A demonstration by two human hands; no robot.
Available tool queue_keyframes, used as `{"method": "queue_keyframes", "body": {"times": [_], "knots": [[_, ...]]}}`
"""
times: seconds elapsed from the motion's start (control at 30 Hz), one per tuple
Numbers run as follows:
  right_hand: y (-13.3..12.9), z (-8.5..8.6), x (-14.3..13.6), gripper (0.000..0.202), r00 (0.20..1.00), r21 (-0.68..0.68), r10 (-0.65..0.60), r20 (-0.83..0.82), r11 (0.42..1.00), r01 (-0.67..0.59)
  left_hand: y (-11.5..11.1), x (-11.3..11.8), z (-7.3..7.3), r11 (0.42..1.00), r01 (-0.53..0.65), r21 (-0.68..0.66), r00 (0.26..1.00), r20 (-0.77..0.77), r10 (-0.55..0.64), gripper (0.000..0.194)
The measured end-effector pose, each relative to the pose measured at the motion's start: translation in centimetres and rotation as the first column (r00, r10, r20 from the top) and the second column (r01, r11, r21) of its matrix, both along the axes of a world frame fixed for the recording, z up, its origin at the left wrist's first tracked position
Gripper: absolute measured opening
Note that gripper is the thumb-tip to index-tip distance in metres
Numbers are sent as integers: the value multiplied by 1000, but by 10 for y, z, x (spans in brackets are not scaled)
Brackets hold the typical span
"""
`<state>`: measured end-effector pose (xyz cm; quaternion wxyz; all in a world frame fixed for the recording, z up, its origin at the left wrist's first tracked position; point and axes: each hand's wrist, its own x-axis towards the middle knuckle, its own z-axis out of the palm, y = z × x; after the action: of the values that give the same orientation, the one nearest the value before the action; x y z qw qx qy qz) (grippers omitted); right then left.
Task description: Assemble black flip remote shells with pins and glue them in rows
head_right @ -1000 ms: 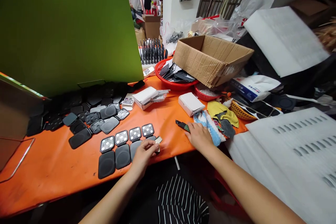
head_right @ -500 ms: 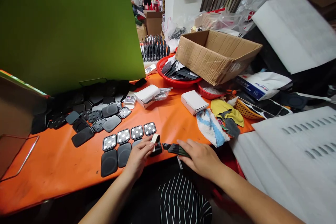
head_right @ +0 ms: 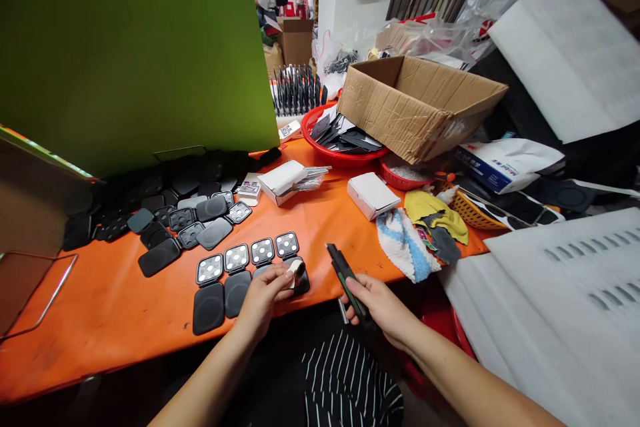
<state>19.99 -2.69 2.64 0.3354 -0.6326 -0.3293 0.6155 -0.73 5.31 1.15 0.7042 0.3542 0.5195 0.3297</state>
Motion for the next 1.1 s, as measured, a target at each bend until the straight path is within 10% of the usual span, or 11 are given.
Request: {"method": "queue_keyframes", "body": {"times": [0.1,0.23,0.67,0.87,1.1], "knots": [[-4,0,-5,37,963,-173,-153,-223,978,116,1,-1,0,1000,5,-19,999,40,-4,27],[-8,9,-6,26,933,-49,-54,-356,998,39,2,-2,-1,999,-10,-49,997,70,13,28],[-16,5,-13,34,944,64,-33,-328,996,57,5,-8,-5,997,-47,-69,990,127,56,32],[-18,-2,0,47,982,199,136,131,967,-160,8,-10,-3,999,-42,-35,990,135,46,27],[-13,9,20,39,541,297,141,829,708,-640,8,-13,1,999,-34,-19,989,141,36,26]]}}
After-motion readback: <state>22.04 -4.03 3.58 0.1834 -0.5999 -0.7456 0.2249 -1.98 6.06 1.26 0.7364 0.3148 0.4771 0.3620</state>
